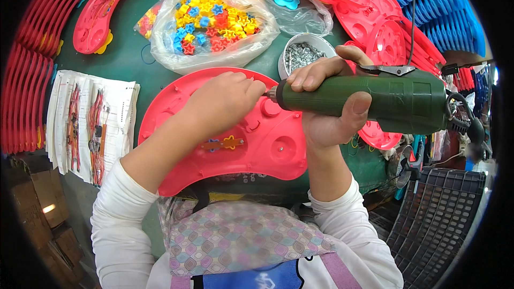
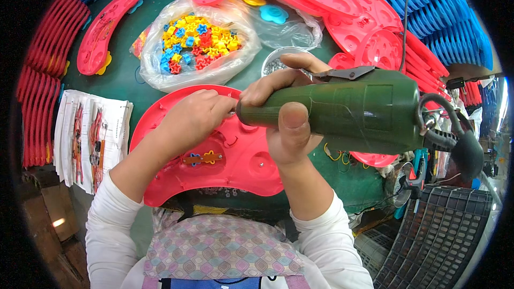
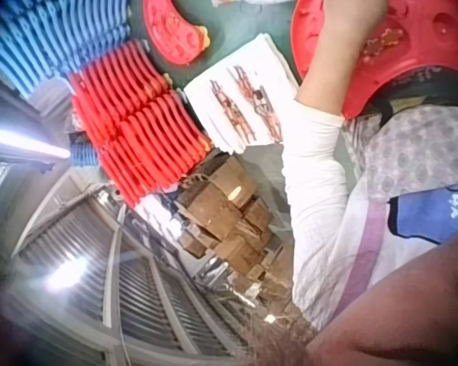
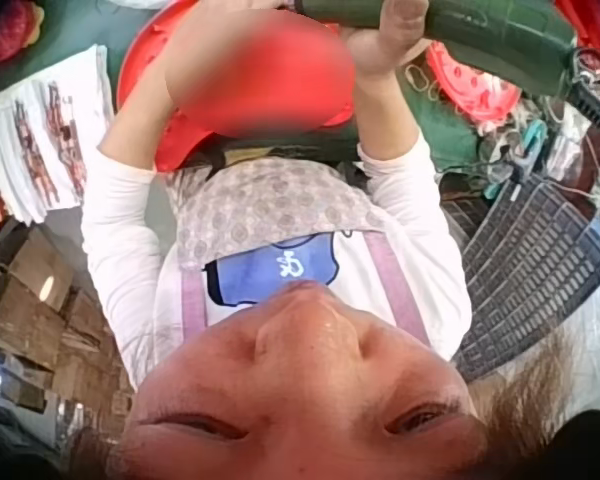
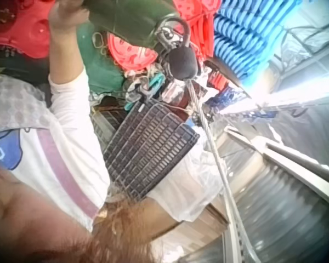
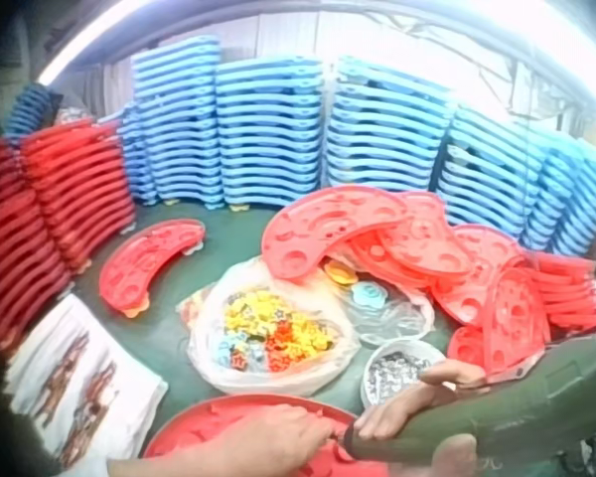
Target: The person assembles small plastic toys using a pink plastic tray as a jig. They place colorful plastic pieces into the tray, use a green electric screwdriver to fasten screws, and handle small metal screws and plastic components. The person repeatedly picks up pieces, aligns them, and secures them with the screwdriver.
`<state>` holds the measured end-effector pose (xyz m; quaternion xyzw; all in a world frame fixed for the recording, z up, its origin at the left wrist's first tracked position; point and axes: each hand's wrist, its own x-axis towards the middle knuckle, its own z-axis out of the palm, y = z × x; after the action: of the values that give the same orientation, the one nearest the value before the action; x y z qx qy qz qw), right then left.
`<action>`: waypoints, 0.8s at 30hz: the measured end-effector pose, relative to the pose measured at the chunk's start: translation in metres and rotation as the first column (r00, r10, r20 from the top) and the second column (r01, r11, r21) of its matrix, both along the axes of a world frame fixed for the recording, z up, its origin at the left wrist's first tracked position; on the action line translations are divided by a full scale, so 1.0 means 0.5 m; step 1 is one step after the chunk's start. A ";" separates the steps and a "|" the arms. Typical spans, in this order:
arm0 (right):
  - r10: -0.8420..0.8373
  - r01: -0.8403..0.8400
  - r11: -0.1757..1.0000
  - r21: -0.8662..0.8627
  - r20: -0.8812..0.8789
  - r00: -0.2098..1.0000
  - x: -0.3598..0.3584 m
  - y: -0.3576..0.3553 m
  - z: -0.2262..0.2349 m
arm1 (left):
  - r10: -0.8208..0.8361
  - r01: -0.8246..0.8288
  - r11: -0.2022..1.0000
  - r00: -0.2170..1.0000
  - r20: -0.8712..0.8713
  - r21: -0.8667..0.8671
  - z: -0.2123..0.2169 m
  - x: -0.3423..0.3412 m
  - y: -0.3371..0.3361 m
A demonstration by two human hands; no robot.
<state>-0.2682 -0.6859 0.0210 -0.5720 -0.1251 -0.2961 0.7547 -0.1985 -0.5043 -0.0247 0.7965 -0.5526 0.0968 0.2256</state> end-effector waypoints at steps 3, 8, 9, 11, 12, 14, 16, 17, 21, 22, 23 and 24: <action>0.006 -0.005 1.000 0.014 -0.015 1.000 0.001 0.002 0.001 | 0.026 -0.024 0.998 0.999 -0.037 0.055 0.006 -0.007 0.001; -0.030 0.031 0.999 0.016 -0.058 0.998 0.000 0.008 -0.006 | 0.099 -0.088 0.994 0.973 -0.207 0.060 0.003 -0.018 0.012; -0.043 0.043 0.999 0.007 -0.058 0.997 -0.001 0.011 -0.011 | 0.095 -0.094 0.995 0.971 -0.218 0.013 -0.002 -0.019 0.011; -0.053 0.054 0.999 0.010 -0.054 0.997 -0.004 0.013 -0.014 | 0.087 -0.110 0.991 0.966 -0.244 -0.080 -0.008 -0.025 0.009; -0.050 0.051 0.998 0.022 -0.050 0.997 -0.006 0.014 -0.014 | 0.107 -0.136 0.986 0.959 -0.261 -0.094 -0.006 -0.029 0.012; -0.044 0.046 0.998 0.049 -0.046 0.998 -0.008 0.012 -0.012 | 0.141 -0.184 0.975 0.945 -0.296 -0.123 0.002 -0.034 0.015; -0.036 0.039 0.996 0.080 -0.042 0.998 -0.011 0.005 -0.009 | 0.146 -0.212 0.964 0.927 -0.346 -0.161 0.005 -0.027 0.018; -0.031 0.035 0.995 0.093 -0.039 0.999 -0.011 0.002 -0.009 | 0.149 -0.229 0.957 0.917 -0.371 -0.181 0.005 -0.025 0.018; 0.008 -0.005 0.988 0.156 -0.013 1.000 -0.009 -0.002 -0.014 | 0.091 -0.220 0.954 0.860 -0.502 -0.204 -0.005 -0.033 0.012; 0.016 -0.014 0.986 0.165 -0.009 1.000 -0.008 -0.002 -0.015 | 0.081 -0.208 0.956 0.864 -0.498 -0.205 -0.013 -0.031 0.011; 0.023 -0.022 0.985 0.173 -0.004 1.000 -0.008 -0.003 -0.016 | 0.069 -0.194 0.959 0.867 -0.494 -0.206 -0.019 -0.030 0.011; 0.024 -0.023 0.985 0.170 -0.003 1.000 -0.008 -0.004 -0.017 | 0.069 -0.190 0.960 0.873 -0.482 -0.206 -0.021 -0.029 0.011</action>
<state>-0.2722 -0.6877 0.0125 -0.5046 -0.1044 -0.2952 0.8045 -0.2132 -0.4990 -0.0351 0.7971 -0.4099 -0.0163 0.4431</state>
